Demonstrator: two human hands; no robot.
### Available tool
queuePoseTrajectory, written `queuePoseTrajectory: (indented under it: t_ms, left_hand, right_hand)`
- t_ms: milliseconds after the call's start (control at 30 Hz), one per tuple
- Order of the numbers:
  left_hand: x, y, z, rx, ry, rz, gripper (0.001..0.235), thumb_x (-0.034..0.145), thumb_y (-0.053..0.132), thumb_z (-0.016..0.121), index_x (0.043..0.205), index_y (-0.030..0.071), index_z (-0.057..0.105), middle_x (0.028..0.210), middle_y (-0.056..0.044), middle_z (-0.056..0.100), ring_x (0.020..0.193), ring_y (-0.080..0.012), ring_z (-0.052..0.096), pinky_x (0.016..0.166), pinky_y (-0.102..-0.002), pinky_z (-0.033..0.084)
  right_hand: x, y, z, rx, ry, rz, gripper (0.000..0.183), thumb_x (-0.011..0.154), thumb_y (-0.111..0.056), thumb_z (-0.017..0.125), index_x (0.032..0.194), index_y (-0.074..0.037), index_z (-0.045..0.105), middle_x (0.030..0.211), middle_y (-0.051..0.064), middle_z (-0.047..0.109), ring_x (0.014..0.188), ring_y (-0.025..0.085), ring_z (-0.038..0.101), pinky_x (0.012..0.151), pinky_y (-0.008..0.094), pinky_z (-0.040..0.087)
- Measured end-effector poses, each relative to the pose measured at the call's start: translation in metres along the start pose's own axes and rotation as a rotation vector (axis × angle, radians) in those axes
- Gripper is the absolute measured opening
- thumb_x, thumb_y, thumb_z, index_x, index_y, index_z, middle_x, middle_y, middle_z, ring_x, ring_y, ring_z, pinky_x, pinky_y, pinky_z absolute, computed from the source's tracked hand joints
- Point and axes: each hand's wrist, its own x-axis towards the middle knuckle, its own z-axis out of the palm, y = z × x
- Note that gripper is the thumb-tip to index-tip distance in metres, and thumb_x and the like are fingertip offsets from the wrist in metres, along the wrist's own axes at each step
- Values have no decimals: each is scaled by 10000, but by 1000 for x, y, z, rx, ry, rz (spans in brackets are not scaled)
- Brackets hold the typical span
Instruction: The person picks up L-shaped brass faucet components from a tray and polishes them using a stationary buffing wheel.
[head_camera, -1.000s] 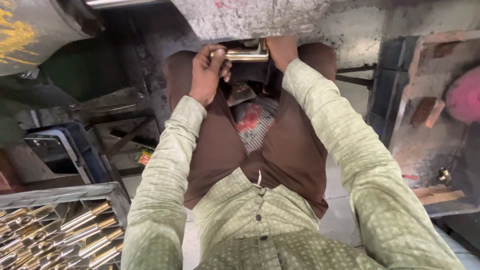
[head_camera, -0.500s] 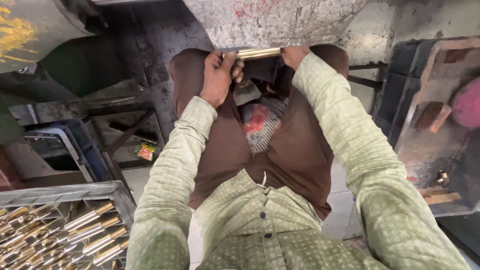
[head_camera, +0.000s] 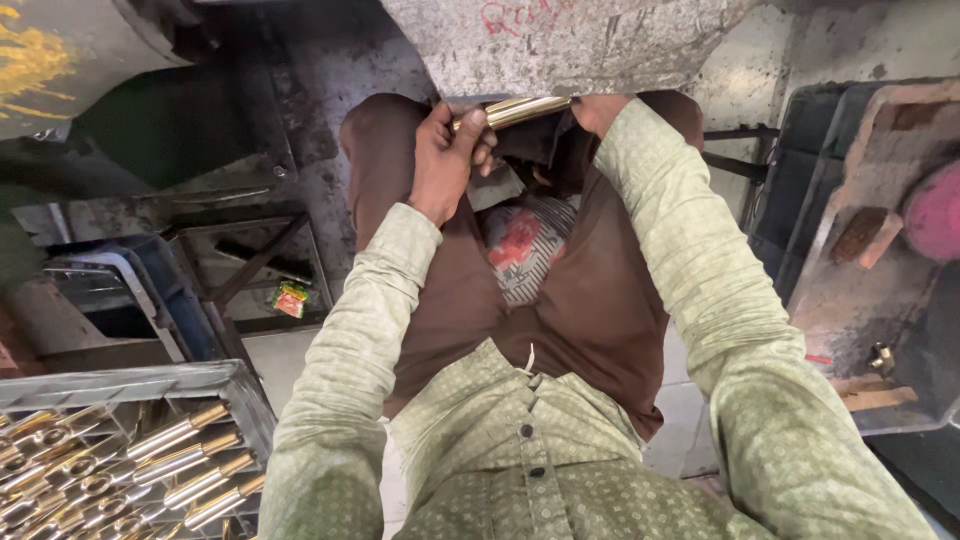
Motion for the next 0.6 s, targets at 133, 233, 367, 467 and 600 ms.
queuePoseTrajectory:
  t_ms: [133, 233, 367, 467, 600]
  left_hand:
    - [-3, 6, 2, 18, -20, -3, 155, 1054, 116, 614, 1086, -26, 563, 815, -90, 640, 590, -90, 527, 523, -288, 500]
    - [-2, 5, 3, 10, -21, 17, 152, 1050, 111, 616, 1099, -23, 567, 812, -78, 625, 593, -81, 506, 518, -280, 487]
    - [1, 1, 1, -44, -28, 33, 130, 1055, 105, 617, 1075, -9, 558, 820, -79, 618, 603, -84, 493, 520, -286, 475]
    - [5, -2, 2, -61, -3, 20, 133, 1057, 101, 628, 1034, 0, 546, 818, -91, 624, 602, -94, 494, 514, -296, 469]
    - [6, -6, 2, -109, 16, -1, 133, 1047, 105, 633, 1032, 8, 544, 807, -88, 616, 590, -92, 480, 502, -293, 447]
  right_hand:
    - [1, 0, -18, -174, -47, -90, 498, 943, -173, 612, 1416, -16, 635, 1452, 149, 623, 1395, 342, 546, 1188, 484, 423]
    - [3, -2, -17, -169, -105, -29, 499, 992, -180, 574, 1469, -38, 601, 1503, 131, 591, 1423, 322, 518, 1203, 465, 401]
    - [14, -3, 8, 1265, 111, 395, 506, 1035, -271, 488, 1498, -71, 523, 1536, 104, 555, 1436, 296, 501, 1222, 442, 387]
    - [24, -5, 23, 2674, 430, 748, 524, 1046, -372, 425, 1493, -102, 460, 1541, 81, 537, 1437, 279, 496, 1236, 434, 384]
    - [28, -10, 30, 2609, 487, 830, 493, 1082, -390, 415, 1475, -102, 488, 1533, 80, 544, 1420, 269, 522, 1217, 428, 433]
